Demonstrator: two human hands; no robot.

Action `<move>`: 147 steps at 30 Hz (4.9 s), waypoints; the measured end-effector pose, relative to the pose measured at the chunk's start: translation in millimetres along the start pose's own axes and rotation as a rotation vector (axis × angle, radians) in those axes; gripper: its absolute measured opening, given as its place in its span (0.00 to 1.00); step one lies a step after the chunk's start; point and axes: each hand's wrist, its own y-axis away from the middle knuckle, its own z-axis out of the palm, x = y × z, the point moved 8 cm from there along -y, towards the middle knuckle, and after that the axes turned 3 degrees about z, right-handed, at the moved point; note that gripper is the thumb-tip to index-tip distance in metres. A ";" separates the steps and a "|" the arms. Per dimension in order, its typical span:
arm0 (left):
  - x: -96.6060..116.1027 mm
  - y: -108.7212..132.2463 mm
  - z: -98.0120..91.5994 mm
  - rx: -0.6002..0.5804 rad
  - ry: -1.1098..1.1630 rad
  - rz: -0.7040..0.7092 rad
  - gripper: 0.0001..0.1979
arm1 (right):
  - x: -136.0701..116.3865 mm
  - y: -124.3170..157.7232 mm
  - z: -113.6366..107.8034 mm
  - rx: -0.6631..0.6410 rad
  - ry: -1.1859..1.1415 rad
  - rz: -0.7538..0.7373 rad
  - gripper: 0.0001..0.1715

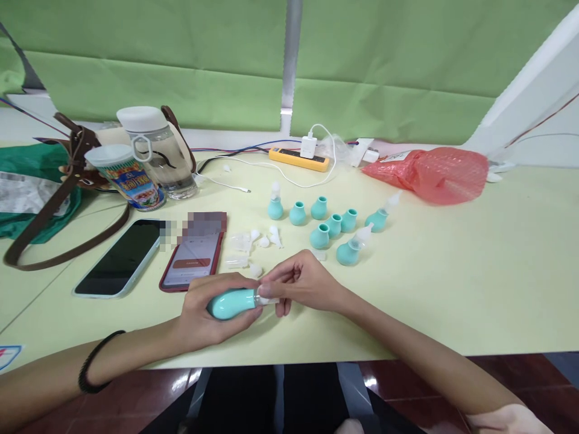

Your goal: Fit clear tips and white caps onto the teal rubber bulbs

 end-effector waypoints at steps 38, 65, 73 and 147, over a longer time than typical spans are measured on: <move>-65.0 18.4 -1.2 0.159 0.352 -0.864 0.15 | -18.4 -8.3 -20.6 0.365 0.848 -0.362 0.15; -63.3 22.0 7.1 0.079 0.544 -0.818 0.11 | -32.9 3.7 -23.2 -0.071 0.454 -0.238 0.11; -56.1 16.3 1.9 0.078 0.423 -0.770 0.10 | -22.9 1.1 -18.9 -0.123 0.394 -0.134 0.14; -37.0 16.1 20.0 -0.258 0.110 -0.484 0.06 | -9.9 -15.4 -37.3 0.194 1.718 0.131 0.13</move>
